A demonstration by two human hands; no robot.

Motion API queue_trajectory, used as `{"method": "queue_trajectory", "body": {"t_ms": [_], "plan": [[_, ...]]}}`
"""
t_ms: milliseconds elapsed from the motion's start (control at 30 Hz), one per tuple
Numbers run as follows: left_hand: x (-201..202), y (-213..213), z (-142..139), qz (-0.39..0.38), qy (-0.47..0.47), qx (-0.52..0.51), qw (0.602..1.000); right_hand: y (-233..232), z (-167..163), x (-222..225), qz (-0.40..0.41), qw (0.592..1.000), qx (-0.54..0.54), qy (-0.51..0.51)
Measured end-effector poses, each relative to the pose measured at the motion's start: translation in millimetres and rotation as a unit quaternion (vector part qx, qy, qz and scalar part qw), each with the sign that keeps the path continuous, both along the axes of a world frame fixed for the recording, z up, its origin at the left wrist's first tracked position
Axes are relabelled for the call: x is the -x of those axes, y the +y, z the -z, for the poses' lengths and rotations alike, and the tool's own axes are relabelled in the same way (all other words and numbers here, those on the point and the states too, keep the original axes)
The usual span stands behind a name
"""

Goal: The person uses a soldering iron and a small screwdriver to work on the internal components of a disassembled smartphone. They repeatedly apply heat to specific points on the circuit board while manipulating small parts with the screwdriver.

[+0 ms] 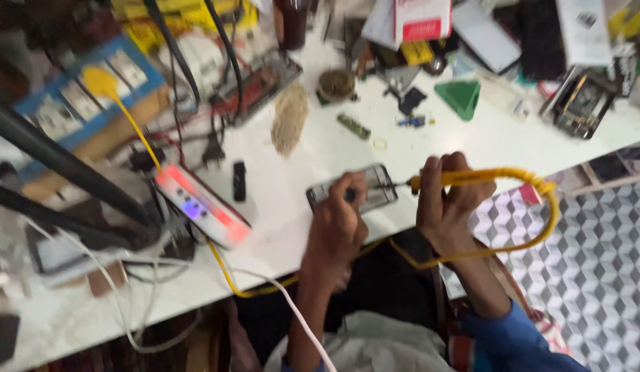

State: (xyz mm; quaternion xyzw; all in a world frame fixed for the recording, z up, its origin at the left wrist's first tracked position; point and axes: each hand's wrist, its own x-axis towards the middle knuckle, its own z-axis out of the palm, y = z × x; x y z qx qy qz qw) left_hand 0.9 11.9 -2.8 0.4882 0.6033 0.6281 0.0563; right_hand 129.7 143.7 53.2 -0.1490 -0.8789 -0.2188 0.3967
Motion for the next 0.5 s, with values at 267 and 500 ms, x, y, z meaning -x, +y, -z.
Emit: {"method": "queue_trajectory", "body": {"t_ms": [267, 500], "plan": [[10, -1, -1, 0.027, -0.005, 0.031, 0.999, 1, -2, 4, -0.014, 0.973, 0.228, 0.021], [12, -3, -11, 0.034, -0.064, 0.027, 0.997, -10, -1, 1, -0.06, 0.98, 0.17, 0.088]]}}
